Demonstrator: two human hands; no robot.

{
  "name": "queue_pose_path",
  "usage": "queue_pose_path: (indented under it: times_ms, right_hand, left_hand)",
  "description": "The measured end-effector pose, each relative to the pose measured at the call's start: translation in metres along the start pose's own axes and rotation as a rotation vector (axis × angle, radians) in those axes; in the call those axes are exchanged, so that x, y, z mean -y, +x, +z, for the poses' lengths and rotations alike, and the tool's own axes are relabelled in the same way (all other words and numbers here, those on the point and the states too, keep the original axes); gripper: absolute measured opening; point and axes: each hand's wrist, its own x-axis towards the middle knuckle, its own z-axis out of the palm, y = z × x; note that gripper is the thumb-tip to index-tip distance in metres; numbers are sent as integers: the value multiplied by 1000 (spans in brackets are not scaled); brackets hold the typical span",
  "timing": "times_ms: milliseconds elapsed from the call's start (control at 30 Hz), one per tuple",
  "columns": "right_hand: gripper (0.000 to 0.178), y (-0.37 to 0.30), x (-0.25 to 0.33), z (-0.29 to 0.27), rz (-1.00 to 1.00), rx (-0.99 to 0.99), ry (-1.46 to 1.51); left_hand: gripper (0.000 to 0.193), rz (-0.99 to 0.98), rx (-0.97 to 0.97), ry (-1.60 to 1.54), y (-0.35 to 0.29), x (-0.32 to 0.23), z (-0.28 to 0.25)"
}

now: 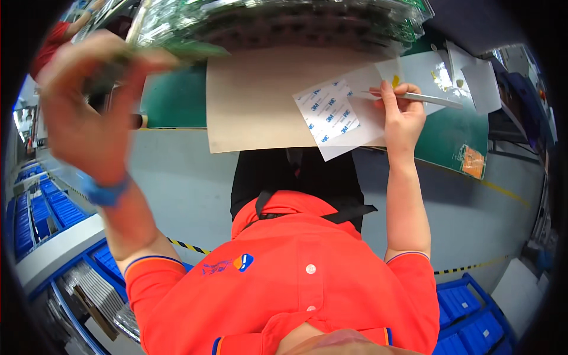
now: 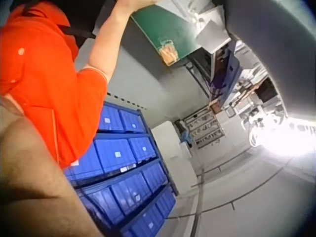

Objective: The recorder is applying adhesive strips or small components to printed circuit boards at an assembly station.

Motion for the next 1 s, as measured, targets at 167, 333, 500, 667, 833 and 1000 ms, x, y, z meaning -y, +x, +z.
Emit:
queue_pose_path:
  times_ms: [167, 333, 500, 667, 833, 1000]
  right_hand:
    - [18, 0, 0, 1, -36, 14, -19]
    - [18, 2, -1, 4, -45, 14, -43]
    - [17, 0, 2, 2, -19, 2, -25]
    - [17, -17, 17, 0, 83, -5, -32]
    - [18, -25, 21, -10, 18, 6, -59]
    - [19, -27, 23, -5, 78, 69, -96]
  left_hand:
    - [28, 217, 72, 153, -67, -38, 108]
    - [17, 41, 131, 135, -105, -61, 159]
    - [24, 31, 360, 124, -115, -72, 158]
    - [36, 44, 501, -37, -114, -56, 151]
    - [39, -10, 618, 3, -111, -53, 161]
    - [45, -76, 631, 57, -109, -71, 164]
